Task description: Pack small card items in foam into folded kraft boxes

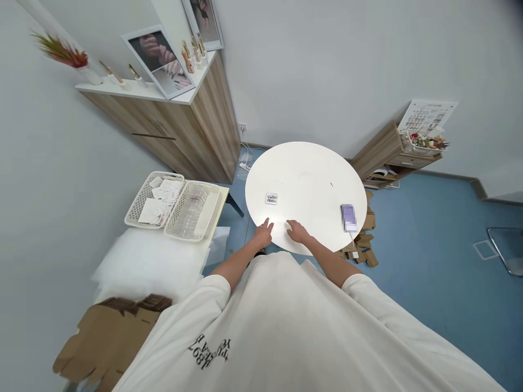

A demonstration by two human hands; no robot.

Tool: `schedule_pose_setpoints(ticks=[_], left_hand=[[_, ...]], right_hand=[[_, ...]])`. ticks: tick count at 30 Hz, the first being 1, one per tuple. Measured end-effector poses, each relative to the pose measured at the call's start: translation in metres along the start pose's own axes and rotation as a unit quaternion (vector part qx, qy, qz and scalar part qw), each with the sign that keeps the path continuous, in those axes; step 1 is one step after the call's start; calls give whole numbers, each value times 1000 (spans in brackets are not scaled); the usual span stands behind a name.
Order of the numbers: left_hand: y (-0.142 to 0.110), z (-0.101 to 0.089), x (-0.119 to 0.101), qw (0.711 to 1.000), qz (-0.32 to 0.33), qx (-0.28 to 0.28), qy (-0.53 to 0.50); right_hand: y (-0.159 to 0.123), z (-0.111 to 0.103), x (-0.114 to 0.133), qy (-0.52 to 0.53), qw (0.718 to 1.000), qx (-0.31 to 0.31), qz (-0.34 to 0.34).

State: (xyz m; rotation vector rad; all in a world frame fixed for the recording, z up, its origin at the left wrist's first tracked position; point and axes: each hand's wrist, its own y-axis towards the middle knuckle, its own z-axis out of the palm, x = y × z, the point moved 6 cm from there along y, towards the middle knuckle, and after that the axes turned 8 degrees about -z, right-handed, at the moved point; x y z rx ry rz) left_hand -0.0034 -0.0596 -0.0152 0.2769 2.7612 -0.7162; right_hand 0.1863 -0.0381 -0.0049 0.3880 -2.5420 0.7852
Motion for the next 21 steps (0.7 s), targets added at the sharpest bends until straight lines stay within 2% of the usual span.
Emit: schedule_pose_setpoints(ticks=[5, 10, 16, 21], left_hand=[[-50, 27, -23, 1000, -14, -19, -19], [-95, 39, -21, 998, -38, -27, -42], [-134, 36, 6, 995, -81, -31, -39], [-172, 32, 52, 991, -117, -53, -40]], right_hand=[[-34, 20, 2, 4, 998, -38, -46], [-54, 38, 27, 9, 995, -35, -91], [-57, 57, 66, 6, 990, -33, -140], [-48, 85, 111, -6, 985, -15, -175]])
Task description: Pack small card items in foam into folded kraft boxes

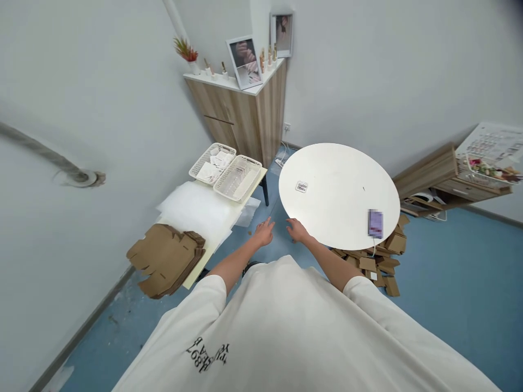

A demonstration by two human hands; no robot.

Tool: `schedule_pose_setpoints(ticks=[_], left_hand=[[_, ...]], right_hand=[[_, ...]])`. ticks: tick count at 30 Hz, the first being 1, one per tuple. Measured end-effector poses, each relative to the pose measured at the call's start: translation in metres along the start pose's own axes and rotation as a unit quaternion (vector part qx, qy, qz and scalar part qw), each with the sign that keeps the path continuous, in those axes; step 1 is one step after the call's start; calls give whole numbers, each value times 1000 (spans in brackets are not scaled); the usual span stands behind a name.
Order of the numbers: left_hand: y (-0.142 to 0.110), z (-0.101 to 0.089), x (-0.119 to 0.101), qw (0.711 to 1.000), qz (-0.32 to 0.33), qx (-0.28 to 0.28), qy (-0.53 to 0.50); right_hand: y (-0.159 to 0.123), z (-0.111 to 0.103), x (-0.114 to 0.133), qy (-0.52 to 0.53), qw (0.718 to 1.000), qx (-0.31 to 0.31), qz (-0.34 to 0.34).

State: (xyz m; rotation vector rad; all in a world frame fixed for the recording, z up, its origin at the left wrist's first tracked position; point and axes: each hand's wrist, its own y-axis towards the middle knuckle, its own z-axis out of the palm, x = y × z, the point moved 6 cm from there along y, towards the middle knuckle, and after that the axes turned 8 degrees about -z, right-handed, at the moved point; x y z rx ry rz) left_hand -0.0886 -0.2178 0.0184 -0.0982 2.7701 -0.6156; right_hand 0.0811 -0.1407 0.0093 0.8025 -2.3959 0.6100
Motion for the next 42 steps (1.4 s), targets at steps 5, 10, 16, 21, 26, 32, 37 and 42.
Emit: schedule_pose_setpoints(ticks=[5, 10, 16, 21, 26, 32, 37, 42], left_hand=[[-32, -6, 75, 999, -40, -15, -1], [-61, -23, 162, 996, -77, -47, -10], [-66, -39, 265, 989, -145, -24, -25], [-55, -34, 304, 988, -147, 9, -41], [-50, -23, 313, 989, -139, 37, -39], [-54, -30, 318, 992, -115, 4, -42], [-67, -58, 322, 985, -103, -112, -84], [-85, -86, 328, 964, -115, -205, -125]], right_hand=[[29, 40, 60, -3, 999, 43, -27], [58, 87, 130, 6, 996, 78, -32], [92, 131, 201, 13, 996, 81, -24], [107, 147, 238, 10, 997, 76, -10], [110, 149, 247, 9, 997, 79, 6], [110, 152, 244, 11, 995, 91, 36], [115, 154, 255, 27, 996, 77, 39], [133, 150, 280, 95, 994, 44, 34]])
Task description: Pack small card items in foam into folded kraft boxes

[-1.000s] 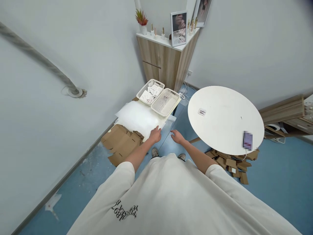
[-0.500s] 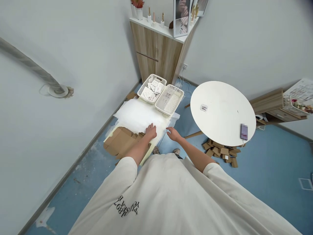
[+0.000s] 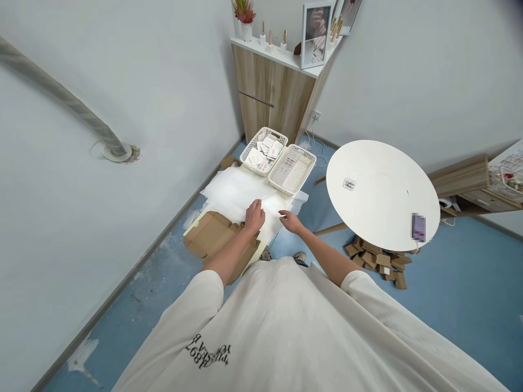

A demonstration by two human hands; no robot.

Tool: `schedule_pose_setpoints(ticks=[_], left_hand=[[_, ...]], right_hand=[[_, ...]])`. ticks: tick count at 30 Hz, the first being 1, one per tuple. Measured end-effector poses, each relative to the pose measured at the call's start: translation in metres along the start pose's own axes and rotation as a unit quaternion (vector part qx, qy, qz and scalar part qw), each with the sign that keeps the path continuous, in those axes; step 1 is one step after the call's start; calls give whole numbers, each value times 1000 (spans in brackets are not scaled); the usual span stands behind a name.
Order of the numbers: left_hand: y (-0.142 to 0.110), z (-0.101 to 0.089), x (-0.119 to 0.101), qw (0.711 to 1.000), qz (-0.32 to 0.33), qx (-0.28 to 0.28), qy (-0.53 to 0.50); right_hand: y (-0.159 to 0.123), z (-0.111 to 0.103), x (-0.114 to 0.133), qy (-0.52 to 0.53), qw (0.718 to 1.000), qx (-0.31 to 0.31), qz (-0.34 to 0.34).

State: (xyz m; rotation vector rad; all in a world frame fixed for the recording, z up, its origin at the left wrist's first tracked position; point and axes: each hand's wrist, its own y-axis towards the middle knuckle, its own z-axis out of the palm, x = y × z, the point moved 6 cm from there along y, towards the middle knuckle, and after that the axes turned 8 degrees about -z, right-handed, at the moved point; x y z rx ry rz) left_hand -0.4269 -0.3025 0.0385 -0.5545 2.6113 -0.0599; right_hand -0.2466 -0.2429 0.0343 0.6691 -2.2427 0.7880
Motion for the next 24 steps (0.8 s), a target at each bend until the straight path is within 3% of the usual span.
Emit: schedule_pose_setpoints(ticks=[3, 6, 9, 11, 18, 24], left_hand=[[-9, -9, -8, 999, 43, 2, -10], [-26, -9, -24, 991, 132, 29, -14], [-47, -1, -44, 973, 221, 69, -16], [-54, 4, -54, 968, 236, 81, -18], [-33, 16, -83, 978, 192, 76, -11], [-7, 35, -143, 972, 225, 65, 6]], right_hand=[[15, -7, 20, 57, 997, -43, -19], [27, -22, 32, 65, 993, -98, -18], [33, -38, 35, 33, 990, -136, -26], [32, -50, 31, 17, 986, -162, -35], [4, -106, -6, 12, 968, -249, -17], [-26, -164, -64, 33, 949, -313, 30]])
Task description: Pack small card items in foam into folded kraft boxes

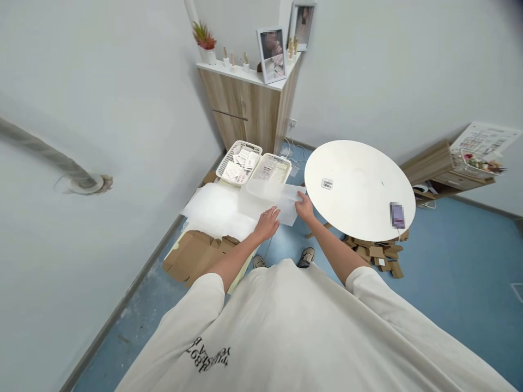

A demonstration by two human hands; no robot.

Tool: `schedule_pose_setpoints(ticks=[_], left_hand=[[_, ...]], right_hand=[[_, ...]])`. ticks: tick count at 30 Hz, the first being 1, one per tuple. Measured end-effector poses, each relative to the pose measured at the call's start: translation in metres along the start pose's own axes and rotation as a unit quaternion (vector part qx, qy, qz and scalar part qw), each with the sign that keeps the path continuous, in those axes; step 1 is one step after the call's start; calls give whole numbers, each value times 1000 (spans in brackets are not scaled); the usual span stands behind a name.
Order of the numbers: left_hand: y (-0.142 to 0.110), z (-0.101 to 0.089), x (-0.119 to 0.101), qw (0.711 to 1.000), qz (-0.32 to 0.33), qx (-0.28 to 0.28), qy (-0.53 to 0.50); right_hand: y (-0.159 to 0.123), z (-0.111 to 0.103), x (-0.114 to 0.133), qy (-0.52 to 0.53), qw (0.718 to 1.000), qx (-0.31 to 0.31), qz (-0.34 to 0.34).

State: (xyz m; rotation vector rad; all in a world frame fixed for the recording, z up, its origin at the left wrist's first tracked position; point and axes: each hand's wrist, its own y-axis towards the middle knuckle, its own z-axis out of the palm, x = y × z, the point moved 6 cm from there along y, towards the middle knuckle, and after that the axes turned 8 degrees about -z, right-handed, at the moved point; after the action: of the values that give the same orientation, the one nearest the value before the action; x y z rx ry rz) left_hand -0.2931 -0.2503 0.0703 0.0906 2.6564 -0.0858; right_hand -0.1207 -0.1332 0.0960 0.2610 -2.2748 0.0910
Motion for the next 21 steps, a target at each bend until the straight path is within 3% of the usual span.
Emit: schedule_pose_setpoints(ticks=[5, 15, 21], left_hand=[[52, 27, -53, 1000, 24, 18, 8], [165, 104, -179, 996, 18, 76, 44], [210, 144, -246, 993, 8, 106, 59]], right_hand=[[13, -53, -61, 12, 998, -41, 47], [51, -163, -209, 71, 989, -69, 114], [57, -213, -295, 113, 974, -79, 180]])
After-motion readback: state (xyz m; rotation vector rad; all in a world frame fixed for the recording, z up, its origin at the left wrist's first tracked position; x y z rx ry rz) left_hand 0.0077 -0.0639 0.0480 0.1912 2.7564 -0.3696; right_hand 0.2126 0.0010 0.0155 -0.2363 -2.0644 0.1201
